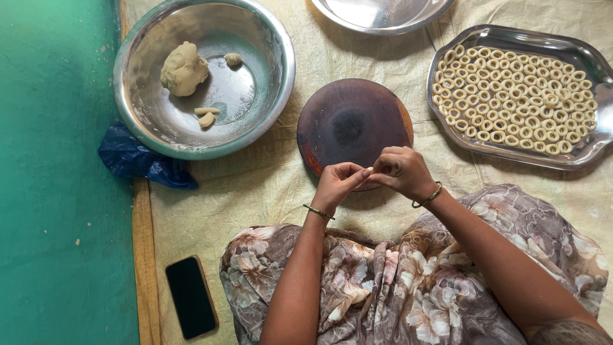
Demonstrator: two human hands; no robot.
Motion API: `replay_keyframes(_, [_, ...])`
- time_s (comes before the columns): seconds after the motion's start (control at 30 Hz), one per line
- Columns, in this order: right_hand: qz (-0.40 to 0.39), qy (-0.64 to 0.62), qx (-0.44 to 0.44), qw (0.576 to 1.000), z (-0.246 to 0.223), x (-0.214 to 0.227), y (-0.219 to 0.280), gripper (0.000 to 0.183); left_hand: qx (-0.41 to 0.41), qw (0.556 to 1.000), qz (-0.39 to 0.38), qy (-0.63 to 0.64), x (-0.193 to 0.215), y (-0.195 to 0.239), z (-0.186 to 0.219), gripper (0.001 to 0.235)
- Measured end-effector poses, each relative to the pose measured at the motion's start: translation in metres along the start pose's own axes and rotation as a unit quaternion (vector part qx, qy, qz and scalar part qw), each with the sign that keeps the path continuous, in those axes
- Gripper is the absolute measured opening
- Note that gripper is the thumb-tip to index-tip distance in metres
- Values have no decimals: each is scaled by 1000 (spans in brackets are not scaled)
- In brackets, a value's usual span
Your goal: The person rolls small pieces of dough into thin ropes on a wooden board, then joins the ends to form rings and places them on a metal tray. The process is repeated with multiple dough pieces.
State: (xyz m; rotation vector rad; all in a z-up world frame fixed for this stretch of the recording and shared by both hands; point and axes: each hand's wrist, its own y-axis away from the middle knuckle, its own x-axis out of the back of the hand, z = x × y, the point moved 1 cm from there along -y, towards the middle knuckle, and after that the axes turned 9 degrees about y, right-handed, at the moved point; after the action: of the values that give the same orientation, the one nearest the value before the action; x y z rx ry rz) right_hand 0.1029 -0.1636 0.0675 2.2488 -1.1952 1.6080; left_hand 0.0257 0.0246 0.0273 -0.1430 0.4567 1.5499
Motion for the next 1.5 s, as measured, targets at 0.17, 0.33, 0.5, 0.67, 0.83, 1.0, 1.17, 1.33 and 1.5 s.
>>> replay_keyframes(0.17, [34,3,45,998,-6,5,0,28,12,999,7,30,2,-2,-4,17])
replay_keyframes(0.33, [29,-92,-40,995,5,4,0,17,-10,998,26,54,5,-2,-6,18])
replay_keyframes(0.5, [20,-154,-171,973,17,4,7,16,-5,998,34,51,6,-3,-8,20])
replay_keyframes(0.67, [-30,-304,-171,937,14,-7,6,21,33,998,18,59,6,-5,-14,28])
replay_keyframes(0.83, [-84,-306,-107,942,8,-7,5,26,38,998,-13,48,8,-6,-19,24])
replay_keyframes(1.0, [-124,-257,-84,955,2,-7,2,21,68,998,-2,9,8,-4,-17,19])
replay_keyframes(1.17, [-93,-150,-15,984,-3,-9,2,20,95,995,8,0,6,-2,-12,18])
replay_keyframes(1.33, [-105,-92,-11,990,-2,-13,4,19,94,995,10,-2,10,-4,-17,16])
replay_keyframes(1.5, [-130,-178,-44,974,6,-23,8,23,104,994,14,-17,15,-7,-27,14])
